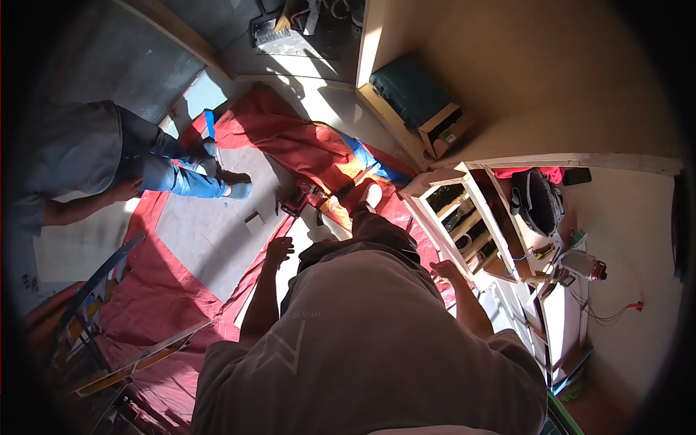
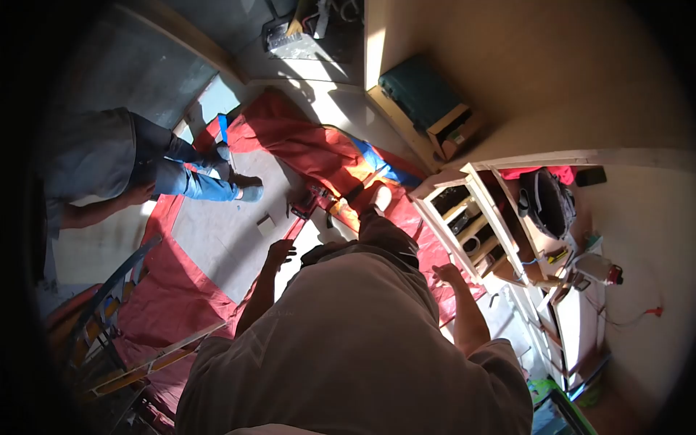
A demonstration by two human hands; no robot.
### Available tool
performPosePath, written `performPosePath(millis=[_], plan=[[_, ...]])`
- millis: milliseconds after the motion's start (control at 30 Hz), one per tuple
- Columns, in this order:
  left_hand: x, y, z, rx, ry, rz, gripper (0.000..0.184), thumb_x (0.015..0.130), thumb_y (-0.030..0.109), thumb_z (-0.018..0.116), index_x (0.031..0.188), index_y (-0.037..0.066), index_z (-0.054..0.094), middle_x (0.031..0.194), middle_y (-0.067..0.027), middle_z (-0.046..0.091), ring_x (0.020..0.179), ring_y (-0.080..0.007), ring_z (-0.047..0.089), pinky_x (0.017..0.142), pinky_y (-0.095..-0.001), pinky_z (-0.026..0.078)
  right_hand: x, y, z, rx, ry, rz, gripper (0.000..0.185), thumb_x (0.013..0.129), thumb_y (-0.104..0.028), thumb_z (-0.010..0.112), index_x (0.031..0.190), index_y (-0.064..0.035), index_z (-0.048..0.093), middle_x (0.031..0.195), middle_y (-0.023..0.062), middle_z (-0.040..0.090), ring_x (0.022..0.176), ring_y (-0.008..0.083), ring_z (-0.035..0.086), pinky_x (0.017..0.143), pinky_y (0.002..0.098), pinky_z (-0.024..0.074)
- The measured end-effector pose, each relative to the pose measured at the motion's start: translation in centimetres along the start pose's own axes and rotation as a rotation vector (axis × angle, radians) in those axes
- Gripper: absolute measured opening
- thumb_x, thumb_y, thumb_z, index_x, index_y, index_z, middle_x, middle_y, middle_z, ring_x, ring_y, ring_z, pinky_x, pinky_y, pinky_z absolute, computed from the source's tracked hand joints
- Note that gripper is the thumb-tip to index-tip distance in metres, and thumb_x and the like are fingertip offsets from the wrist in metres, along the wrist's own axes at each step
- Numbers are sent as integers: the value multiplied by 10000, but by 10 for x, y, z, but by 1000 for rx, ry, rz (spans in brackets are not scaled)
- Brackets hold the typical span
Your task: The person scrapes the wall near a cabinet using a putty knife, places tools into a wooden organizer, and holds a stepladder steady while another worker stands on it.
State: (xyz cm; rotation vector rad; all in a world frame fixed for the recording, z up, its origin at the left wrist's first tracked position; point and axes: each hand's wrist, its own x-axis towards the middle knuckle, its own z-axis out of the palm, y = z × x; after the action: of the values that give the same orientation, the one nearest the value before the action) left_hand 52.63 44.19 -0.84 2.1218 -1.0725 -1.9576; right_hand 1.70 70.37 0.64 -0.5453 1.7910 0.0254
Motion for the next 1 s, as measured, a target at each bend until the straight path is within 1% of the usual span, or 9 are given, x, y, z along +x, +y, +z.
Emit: performPosePath(millis=[100, 200, 333, 433, 567, 633, 800, 900, 1000], plan=[[-6, -78, -20, -118, -61, -34, 369, 877, 377, 613, 1098, 82, 603, 926, -64, 668, 797, -182, 644, 695, -382, 494, 25, -11, -22, 272, 73, -156, 442, 935, -378, 514, 808, 16, 671, 718, 161, 675, 570, 188, 648, 513, 309, 516], [-33, -147, -29, -176, 107, -132, 316, 852, 342, 641, 1029, 80, 625, 830, -43, 661, 669, -149, 621, 631, -346, 478, 38, -45, -24, 21, 280, -451, 352, 934, -327, 516, 1033, 1, 595, 747, 149, 671, 589, 195, 652, 485, 317, 504], [-57, -197, -44, -190, 325, -60, 266, 860, 263, 620, 980, 25, 618, 723, -40, 607, 572, -123, 593, 460, -262, 452, 40, -114, 16, 137, 237, -414, 370, 921, -354, 529, 1109, -36, 554, 782, 123, 666, 585, 186, 647, 484, 290, 499], [-74, -115, -34, -110, 280, 215, 297, 869, 251, 591, 1022, -2, 622, 784, -100, 666, 602, -145, 635, 513, -275, 502, 55, -174, 56, 269, 42, -127, 380, 902, -397, 549, 1122, -87, 536, 820, 104, 659, 635, 184, 648, 536, 306, 513], [-131, 46, 41, -18, 176, 1019, 263, 894, 196, 570, 1092, 29, 613, 820, -117, 646, 685, -169, 637, 619, -302, 507, 72, -248, 132, 387, -78, -447, 352, 934, -348, 488, 1166, -84, 471, 917, 132, 636, 754, 189, 645, 710, 352, 522], [-160, 103, 76, -30, 97, 1172, 251, 820, 155, 615, 1019, 2, 619, 930, -171, 628, 905, -315, 602, 815, -395, 470, 35, -285, 159, 479, -224, -548, 355, 934, -350, 487, 1166, -82, 472, 917, 133, 636, 755, 190, 646, 708, 352, 522], [-199, 128, 98, 227, 338, 1156, 322, 787, 157, 653, 1056, -14, 605, 1022, -230, 582, 1034, -383, 538, 904, -447, 436, -2, -287, 176, 565, -366, -562, 362, 935, -355, 485, 1165, -76, 472, 917, 135, 637, 757, 193, 646, 704, 350, 523], [-199, 113, 114, -69, 111, 1002, 268, 712, 136, 711, 939, 13, 641, 987, -171, 590, 980, -348, 517, 961, -482, 349, -4, -269, 176, 616, -371, -543, 366, 936, -358, 484, 1165, -73, 473, 918, 137, 637, 758, 195, 647, 702, 349, 524], [-238, 129, 113, 205, 82, 1038, 290, 781, 132, 654, 1014, -32, 598, 986, -228, 575, 1025, -378, 526, 881, -476, 427, -8, -256, 172, 649, -369, -538, 370, 936, -361, 482, 1165, -69, 474, 918, 139, 638, 759, 196, 647, 699, 348, 525]])
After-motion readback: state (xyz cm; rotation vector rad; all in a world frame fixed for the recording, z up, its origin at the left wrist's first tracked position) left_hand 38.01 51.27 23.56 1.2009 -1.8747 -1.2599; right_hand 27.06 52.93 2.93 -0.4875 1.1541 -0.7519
